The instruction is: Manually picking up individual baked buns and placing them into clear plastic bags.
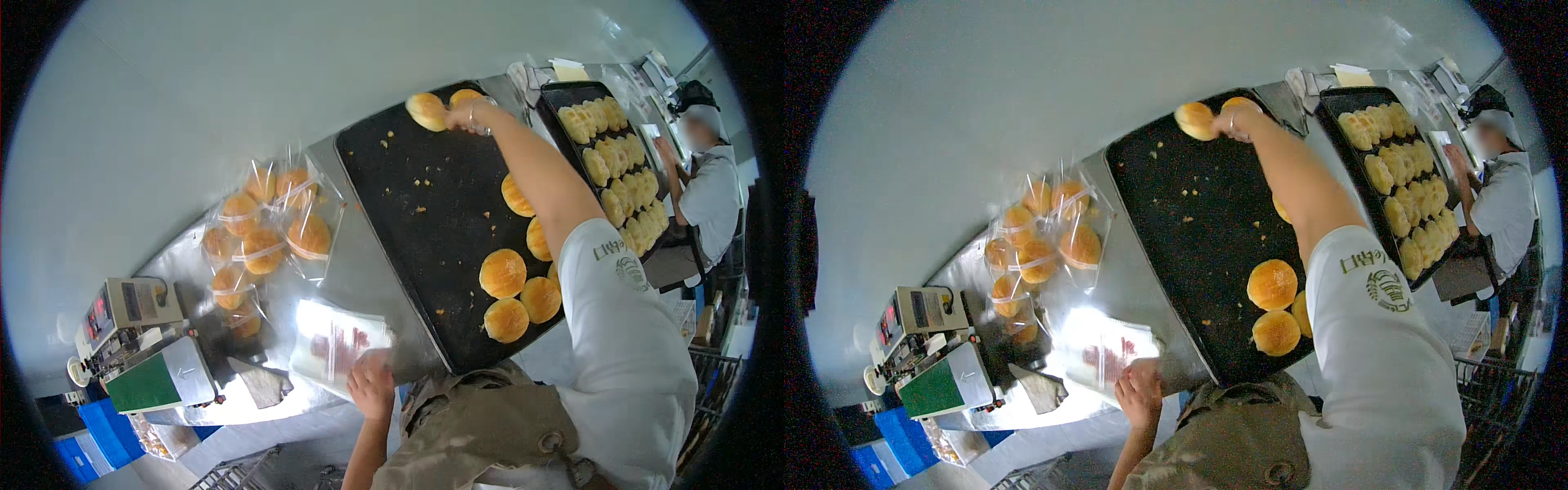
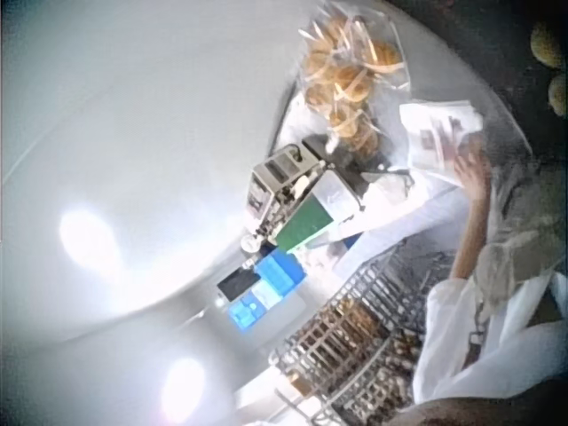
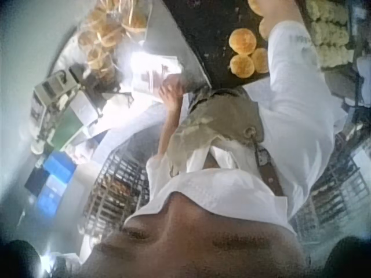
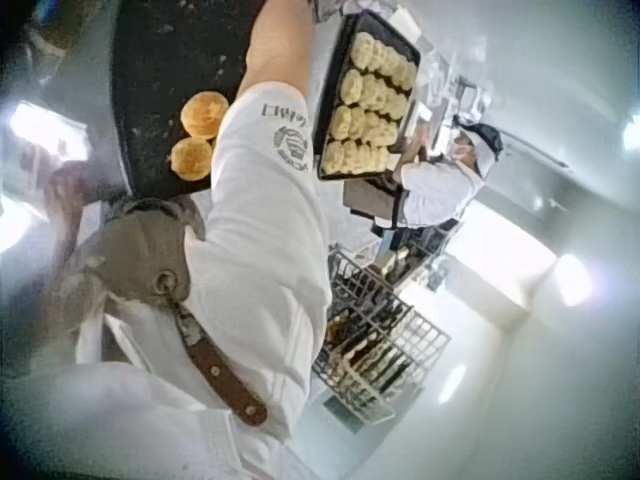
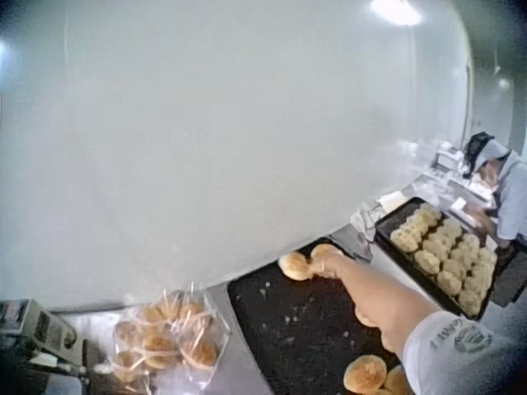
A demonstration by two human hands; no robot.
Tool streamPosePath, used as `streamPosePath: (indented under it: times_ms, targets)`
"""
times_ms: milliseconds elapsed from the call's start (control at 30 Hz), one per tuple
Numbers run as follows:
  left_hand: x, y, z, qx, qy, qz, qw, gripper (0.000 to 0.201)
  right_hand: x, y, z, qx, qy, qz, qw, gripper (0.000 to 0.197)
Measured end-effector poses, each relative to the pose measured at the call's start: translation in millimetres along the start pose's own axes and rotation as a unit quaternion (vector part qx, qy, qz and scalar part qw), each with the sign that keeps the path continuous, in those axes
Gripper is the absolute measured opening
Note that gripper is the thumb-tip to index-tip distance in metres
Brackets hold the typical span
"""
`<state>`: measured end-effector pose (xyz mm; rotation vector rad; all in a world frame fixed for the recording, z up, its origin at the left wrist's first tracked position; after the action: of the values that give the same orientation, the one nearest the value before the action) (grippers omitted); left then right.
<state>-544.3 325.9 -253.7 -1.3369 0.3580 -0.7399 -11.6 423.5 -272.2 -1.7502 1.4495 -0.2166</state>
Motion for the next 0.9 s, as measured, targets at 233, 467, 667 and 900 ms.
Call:
streamPosePath:
  times_ms: [233,467,667,900]
  targets:
    - [-46,21,-15,-0.025,-0.126,-0.207,0.97,0.009,-48,110,-142,0.082,-0.262,-0.334,0.902,0.073]
    - [-92,47,-21,-0.088,-0.386,-0.287,0.872,0.015,20,178,-192,0.148,-0.125,-0.191,0.962,0.089]
    - [-95,45,-25,-0.033,-0.416,-0.389,0.821,0.018,-10,212,-292,0.068,-0.39,-0.11,0.912,0.076]
    - [-72,-9,-1,0.072,-0.31,-0.348,0.882,0.012,-31,274,-345,-0.064,-0.342,-0.276,0.896,0.07]
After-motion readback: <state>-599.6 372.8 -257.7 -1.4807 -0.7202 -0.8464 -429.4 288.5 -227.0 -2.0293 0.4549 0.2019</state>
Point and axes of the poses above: each hand's wrist, its own z-axis towards the middle knuckle, its own y-axis out of the palm, x = y × z, the point moved 10 cm from there along z, towards the middle knuckle, and after that the axes turned 5 degrees about x, right-handed, at the moved point
